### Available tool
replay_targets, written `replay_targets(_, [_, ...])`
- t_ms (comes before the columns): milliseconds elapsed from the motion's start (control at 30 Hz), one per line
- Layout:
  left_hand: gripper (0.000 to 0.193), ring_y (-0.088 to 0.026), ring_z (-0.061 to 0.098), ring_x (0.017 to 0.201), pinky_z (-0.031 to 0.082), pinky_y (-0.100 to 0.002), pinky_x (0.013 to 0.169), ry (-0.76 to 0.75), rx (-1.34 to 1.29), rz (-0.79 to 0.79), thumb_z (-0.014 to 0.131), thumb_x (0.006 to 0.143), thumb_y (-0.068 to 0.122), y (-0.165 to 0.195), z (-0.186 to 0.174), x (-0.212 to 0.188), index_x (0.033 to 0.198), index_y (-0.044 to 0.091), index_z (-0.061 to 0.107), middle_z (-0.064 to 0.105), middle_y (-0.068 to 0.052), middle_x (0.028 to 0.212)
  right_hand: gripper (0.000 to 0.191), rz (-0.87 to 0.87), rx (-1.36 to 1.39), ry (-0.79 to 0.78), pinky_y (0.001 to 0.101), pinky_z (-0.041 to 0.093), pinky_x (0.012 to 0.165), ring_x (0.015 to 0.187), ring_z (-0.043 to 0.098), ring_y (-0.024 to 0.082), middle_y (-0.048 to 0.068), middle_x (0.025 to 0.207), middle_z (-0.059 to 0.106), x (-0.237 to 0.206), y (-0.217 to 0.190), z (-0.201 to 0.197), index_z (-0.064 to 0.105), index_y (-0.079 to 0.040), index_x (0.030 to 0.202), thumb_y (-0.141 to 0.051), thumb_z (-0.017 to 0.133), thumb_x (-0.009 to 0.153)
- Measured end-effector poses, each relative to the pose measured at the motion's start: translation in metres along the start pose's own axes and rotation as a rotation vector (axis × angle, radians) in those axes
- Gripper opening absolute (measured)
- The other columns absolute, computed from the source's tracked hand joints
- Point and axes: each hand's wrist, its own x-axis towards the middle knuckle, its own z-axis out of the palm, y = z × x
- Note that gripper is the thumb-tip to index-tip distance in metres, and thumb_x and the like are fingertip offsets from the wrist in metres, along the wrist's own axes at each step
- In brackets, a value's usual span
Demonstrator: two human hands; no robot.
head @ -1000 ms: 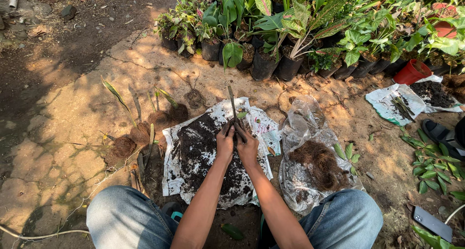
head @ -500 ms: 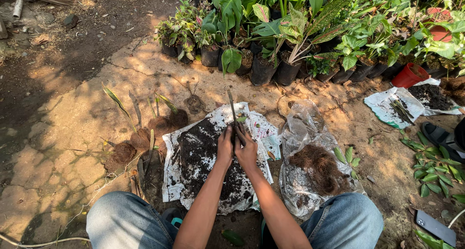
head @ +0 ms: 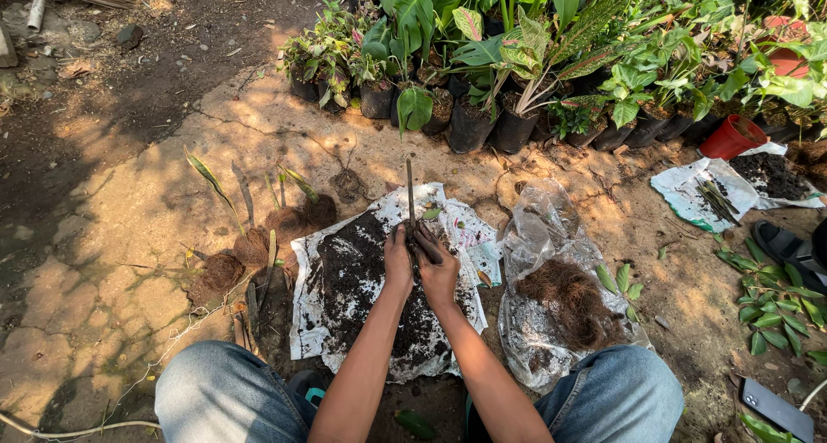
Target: The person sits on the ground and mixes dark soil with fibrous material by hand on a plastic sheet, kneading and turning the mixture. They then pick up a knife and cut plant stems or root pieces into the mixture while continuing to work the soil by hand.
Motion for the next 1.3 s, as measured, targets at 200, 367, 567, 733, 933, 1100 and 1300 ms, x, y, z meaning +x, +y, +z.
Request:
replay_targets(200, [0.025,-0.015,0.060,0.085,0.050,-0.031,0.079,-0.032,0.038,-0.033,0.046,0.110,0.020,-0.008,-0.002,-0.004,0.113,0.001,0.062,0.064,-0.006,0.097,0.033,-0.111,-0.174,0.079,0.0373,0.055,0.102,0.118,0.072,0.029,0.019,0.128,0.072,-0.008,0.009,0.005,0.076,-0.001,0.120,0.004,0.070,0.089])
replay_targets(367, [0.028,-0.016,0.061,0.085,0.053,-0.032,0.081,-0.004,0.040,-0.124,0.041,0.109,0.020,0.009,0.000,-0.009,0.114,0.001,0.062,0.065,-0.008,0.098,0.035,-0.182,-0.239,-0.013,0.0367,0.055,0.103,0.118,0.070,0.032,0.022,0.131,0.070,-0.004,0.008,0.004,0.074,-0.003,0.123,0.001,0.072,0.089])
replay_targets(567, [0.031,-0.018,0.066,0.085,0.058,-0.035,0.082,0.021,0.004,-0.229,0.041,0.109,0.026,0.049,0.003,-0.003,0.112,0.002,0.061,0.067,-0.009,0.098,0.059,-0.191,-0.136,-0.379,0.0403,0.046,0.110,0.130,0.059,0.035,0.021,0.143,0.058,0.014,-0.007,-0.017,0.061,-0.001,0.138,-0.002,0.074,0.080])
replay_targets(733, [0.029,-0.018,0.067,0.085,0.059,-0.038,0.081,-0.022,-0.063,-0.209,0.044,0.110,0.027,0.052,-0.001,-0.002,0.109,0.004,0.061,0.068,-0.008,0.098,0.059,-0.184,-0.252,-0.474,0.0407,0.043,0.115,0.134,0.055,0.032,0.016,0.144,0.058,0.019,-0.004,-0.018,0.067,-0.011,0.134,-0.007,0.083,0.078])
replay_targets(933, [0.033,-0.017,0.063,0.078,0.056,-0.035,0.070,-0.042,0.073,-0.175,0.043,0.109,0.027,0.031,-0.007,0.003,0.101,0.003,0.065,0.067,-0.006,0.087,0.054,-0.427,-0.445,-0.349,0.0433,0.050,0.104,0.122,0.062,0.034,0.013,0.138,0.065,0.014,0.007,-0.023,0.077,-0.015,0.123,-0.008,0.087,0.070])
replay_targets(1100, [0.031,-0.018,0.058,0.069,0.048,-0.035,0.060,0.118,0.161,-0.204,0.050,0.107,0.024,0.016,-0.007,0.009,0.089,0.004,0.065,0.064,-0.005,0.079,0.048,-0.491,-0.404,-0.277,0.0426,0.052,0.105,0.125,0.064,0.036,0.017,0.139,0.064,0.007,0.013,-0.020,0.075,-0.013,0.122,-0.007,0.085,0.075])
replay_targets(1300, [0.030,-0.017,0.051,0.066,0.050,-0.038,0.061,0.127,0.152,-0.226,0.049,0.110,0.027,0.007,-0.013,0.004,0.090,0.004,0.052,0.054,-0.004,0.078,0.040,-0.487,-0.310,-0.202,0.0425,0.053,0.112,0.125,0.067,0.034,0.018,0.136,0.067,-0.007,0.018,-0.011,0.077,-0.011,0.122,-0.002,0.080,0.083])
